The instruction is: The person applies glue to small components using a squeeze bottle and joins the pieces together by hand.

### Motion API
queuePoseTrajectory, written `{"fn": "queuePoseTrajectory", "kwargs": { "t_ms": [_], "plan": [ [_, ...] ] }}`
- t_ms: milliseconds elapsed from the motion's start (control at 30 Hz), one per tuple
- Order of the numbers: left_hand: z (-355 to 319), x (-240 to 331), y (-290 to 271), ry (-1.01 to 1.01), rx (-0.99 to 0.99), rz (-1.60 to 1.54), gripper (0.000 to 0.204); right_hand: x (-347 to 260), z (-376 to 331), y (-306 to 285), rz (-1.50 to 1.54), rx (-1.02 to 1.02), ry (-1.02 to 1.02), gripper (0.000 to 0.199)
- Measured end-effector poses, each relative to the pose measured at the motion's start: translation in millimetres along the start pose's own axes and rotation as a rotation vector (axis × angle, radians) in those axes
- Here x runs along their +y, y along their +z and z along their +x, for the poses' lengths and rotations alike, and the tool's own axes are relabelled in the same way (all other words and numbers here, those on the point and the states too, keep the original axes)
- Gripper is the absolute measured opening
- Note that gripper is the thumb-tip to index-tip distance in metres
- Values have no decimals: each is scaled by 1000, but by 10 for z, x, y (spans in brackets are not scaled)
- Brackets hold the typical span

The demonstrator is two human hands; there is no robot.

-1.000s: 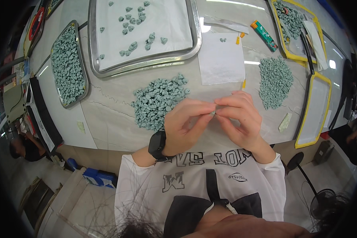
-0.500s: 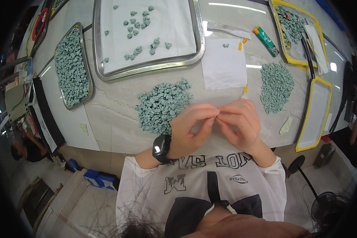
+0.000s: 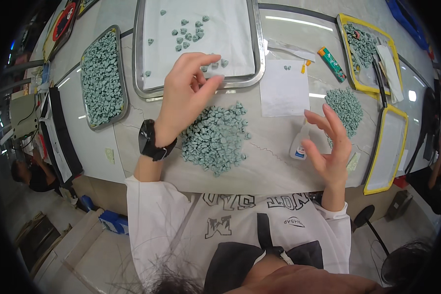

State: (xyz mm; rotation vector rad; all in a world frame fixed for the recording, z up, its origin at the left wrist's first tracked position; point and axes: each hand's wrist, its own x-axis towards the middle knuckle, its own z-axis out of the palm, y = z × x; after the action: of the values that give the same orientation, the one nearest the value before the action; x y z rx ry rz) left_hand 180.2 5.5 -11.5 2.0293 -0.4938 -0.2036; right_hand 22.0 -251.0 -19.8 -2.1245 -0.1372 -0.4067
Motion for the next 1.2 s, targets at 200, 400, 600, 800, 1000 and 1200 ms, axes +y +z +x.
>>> {"fn": "queuePoseTrajectory", "kwargs": {
  "t_ms": [200,400,600,800,1000,1200],
  "plan": [
    [-664,56,-332,7,-72,385,29,-160,-113,-222,-380,-282,139,73],
    [-890,-267,-299,-189,-123,413,18,-70,-163,35,-254,-309,-13,70],
    [-908,-339,-307,-226,-81,290,16,-14,-288,207,128,-99,-187,47],
    [-951,329,-172,-195,144,-372,18,-115,-201,152,368,19,-118,47],
    [-663,447,517,-549,-381,-1067,15,-309,46,394,249,110,-287,43],
    [-759,303,717,-592,-342,-1118,13,-213,-63,480,87,54,-219,50]
  ]
}}
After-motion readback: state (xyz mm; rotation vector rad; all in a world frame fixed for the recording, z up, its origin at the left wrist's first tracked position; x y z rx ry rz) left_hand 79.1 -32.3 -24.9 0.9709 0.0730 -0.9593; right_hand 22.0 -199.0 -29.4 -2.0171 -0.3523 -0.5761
